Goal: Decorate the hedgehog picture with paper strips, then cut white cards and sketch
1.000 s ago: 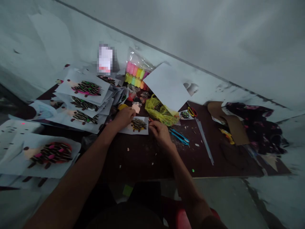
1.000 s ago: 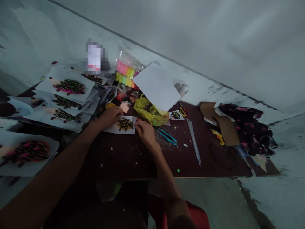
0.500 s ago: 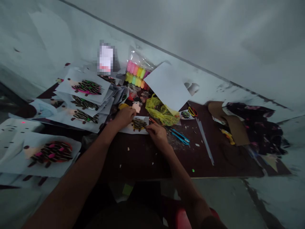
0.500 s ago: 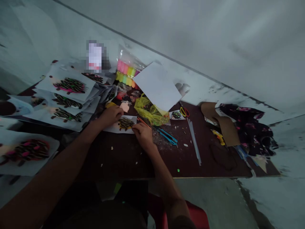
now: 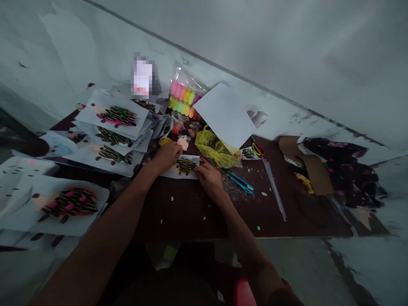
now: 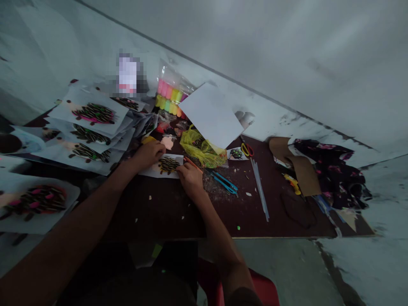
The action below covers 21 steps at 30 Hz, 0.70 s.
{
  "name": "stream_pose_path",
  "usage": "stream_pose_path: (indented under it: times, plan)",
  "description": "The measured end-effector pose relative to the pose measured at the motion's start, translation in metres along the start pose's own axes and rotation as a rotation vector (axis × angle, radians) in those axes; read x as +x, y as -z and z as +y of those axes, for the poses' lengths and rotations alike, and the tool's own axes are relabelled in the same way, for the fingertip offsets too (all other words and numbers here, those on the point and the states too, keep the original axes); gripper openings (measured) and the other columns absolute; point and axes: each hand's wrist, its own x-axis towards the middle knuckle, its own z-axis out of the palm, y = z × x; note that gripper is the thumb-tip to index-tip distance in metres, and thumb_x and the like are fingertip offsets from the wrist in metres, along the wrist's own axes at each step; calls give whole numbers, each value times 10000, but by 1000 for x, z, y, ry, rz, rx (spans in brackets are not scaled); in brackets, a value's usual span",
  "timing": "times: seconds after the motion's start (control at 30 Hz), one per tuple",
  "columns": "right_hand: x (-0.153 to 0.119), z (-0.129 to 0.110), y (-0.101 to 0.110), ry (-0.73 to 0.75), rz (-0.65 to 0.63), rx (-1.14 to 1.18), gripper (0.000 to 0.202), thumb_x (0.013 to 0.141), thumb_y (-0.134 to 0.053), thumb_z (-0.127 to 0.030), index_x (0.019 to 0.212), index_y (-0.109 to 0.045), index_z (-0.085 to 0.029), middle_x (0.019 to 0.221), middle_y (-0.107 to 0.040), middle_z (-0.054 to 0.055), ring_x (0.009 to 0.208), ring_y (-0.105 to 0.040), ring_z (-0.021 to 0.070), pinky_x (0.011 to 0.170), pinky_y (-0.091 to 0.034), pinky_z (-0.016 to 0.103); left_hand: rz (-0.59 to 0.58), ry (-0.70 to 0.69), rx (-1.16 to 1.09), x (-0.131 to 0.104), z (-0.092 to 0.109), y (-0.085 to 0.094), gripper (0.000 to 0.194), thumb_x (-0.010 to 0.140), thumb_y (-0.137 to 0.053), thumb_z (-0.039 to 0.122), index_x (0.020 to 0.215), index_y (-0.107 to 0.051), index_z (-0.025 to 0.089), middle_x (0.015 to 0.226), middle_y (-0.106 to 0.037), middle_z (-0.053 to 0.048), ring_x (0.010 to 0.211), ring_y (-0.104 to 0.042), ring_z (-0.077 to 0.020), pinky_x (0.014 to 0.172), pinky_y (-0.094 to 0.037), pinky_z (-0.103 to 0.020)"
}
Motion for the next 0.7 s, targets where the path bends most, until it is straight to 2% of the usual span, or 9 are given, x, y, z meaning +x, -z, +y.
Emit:
stream_pose_path:
  times: [0.3, 0.57, 0.7]
  plan:
    - [3, -3, -2, 14, -5, -56, 213, 1010, -572, -261, 1057, -779, -249, 984, -725, 67, 915, -675, 188, 755, -481, 248, -4, 4, -8, 0, 1, 1, 210, 816, -495, 89, 788, -688, 166, 902, -678, -108, 845, -596, -227, 755, -441, -338]
    - [6, -6, 0, -30, -4, -44, 154, 979, -618, -238, 1014, -768, -232, 983, -741, 62, 955, -680, 209, 783, -480, 268, -13, 9, -13, 0, 1, 2, 207, 817, -503, 87, 784, -692, 166, 902, -677, -109, 840, -599, -226, 745, -441, -332]
    - [6, -7, 1, 7, -27, -49, 189, 996, -581, -224, 1025, -768, -233, 996, -739, 69, 940, -678, 206, 761, -474, 267, -6, 5, 0, 0, 0, 1, 217, 819, -489, 92, 799, -692, 165, 900, -676, -104, 820, -590, -217, 741, -437, -328]
